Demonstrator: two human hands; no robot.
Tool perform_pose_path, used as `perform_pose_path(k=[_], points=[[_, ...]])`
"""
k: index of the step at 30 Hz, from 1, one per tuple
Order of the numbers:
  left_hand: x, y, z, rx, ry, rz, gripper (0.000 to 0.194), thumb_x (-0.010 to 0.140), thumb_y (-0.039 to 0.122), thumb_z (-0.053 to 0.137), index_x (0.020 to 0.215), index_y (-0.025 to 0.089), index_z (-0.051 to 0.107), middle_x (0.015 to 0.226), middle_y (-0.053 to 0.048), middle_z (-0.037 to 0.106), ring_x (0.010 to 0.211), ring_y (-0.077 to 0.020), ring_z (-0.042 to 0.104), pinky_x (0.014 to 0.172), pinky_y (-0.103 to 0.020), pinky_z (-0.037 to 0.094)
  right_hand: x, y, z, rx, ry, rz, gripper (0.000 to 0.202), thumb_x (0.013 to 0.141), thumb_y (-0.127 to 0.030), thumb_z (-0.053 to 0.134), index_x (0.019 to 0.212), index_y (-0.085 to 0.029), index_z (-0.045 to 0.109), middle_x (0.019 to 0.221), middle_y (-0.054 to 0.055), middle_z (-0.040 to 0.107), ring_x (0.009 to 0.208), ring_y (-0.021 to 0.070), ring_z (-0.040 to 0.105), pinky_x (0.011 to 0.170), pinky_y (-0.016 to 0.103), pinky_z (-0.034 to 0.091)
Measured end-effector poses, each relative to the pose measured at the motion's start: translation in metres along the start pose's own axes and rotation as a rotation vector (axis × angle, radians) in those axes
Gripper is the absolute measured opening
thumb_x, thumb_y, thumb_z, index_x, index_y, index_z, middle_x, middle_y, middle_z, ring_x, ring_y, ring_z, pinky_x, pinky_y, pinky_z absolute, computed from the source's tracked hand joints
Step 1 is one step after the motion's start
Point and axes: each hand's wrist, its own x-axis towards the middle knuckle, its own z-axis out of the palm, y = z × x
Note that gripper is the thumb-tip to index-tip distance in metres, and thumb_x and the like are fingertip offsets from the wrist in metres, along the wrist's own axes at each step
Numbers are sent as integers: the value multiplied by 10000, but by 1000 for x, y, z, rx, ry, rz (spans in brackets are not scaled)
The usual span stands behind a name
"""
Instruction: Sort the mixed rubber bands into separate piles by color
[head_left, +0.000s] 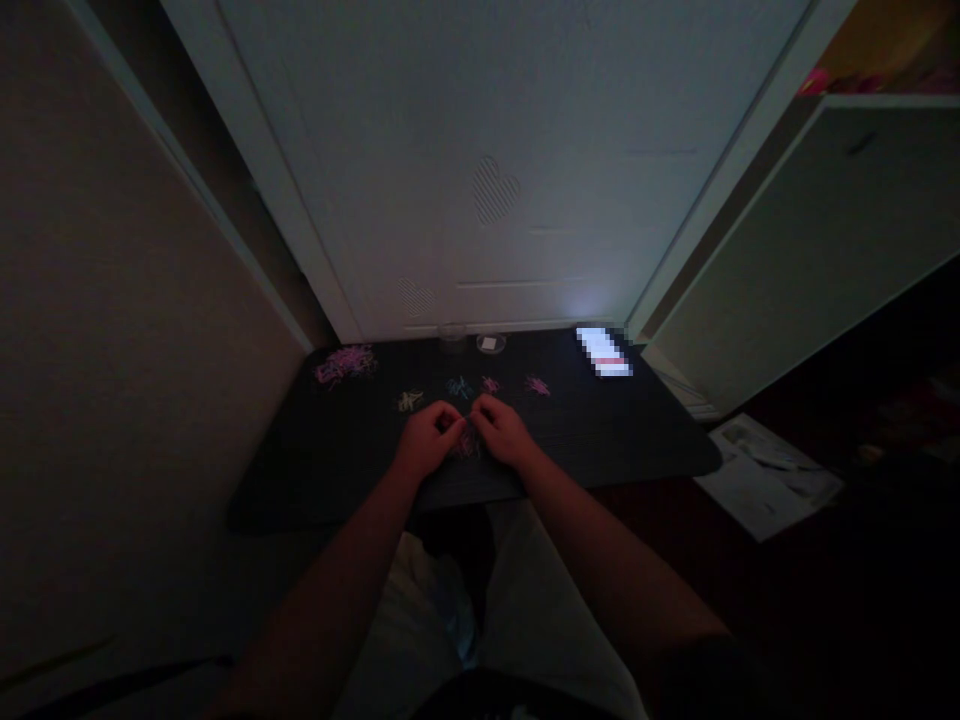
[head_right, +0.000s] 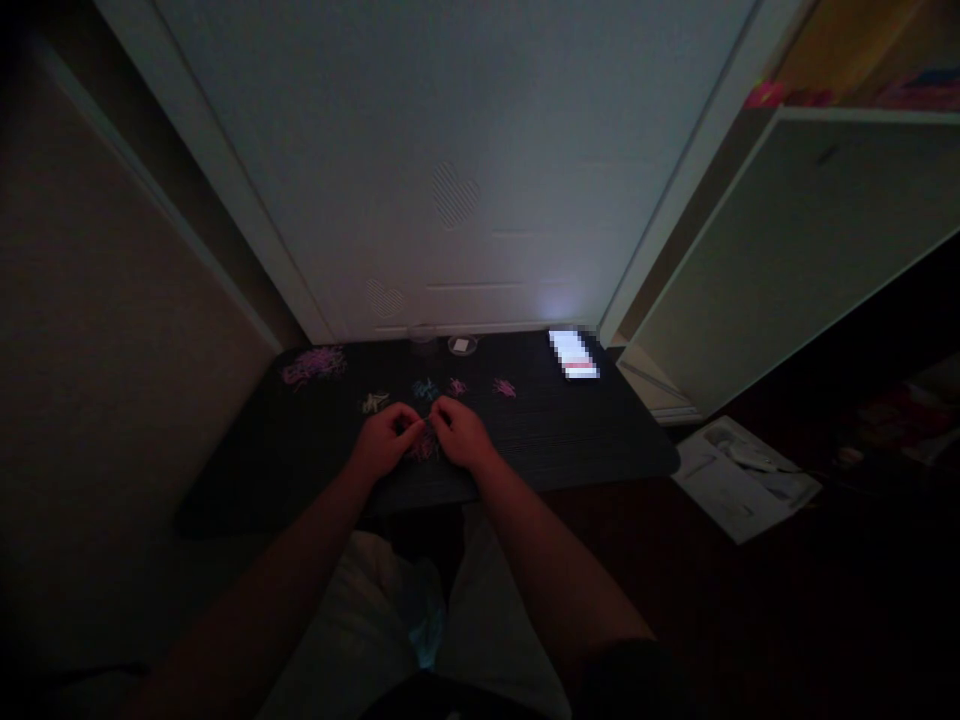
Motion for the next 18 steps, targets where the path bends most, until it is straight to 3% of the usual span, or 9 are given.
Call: perform_pose_path(k=[10,18], points=[[0,1,0,6,-12,27,138,760,313,558,757,177,587,682,11,610,636,-117,557,592,-226,425,0,6,3,-147,-45,20,297,884,-337,373,629,-193,427,605,-23,448,612,117,429,593,236,304],[1,0,2,-25,-4,11,161,798,331,517,792,181,577,701,12,611,642,-119,555,599,-231,418,0,7,2,-81,-3,30,235,838,-325,462,656,-182,499,619,-15,520,611,114,462,580,229,323]])
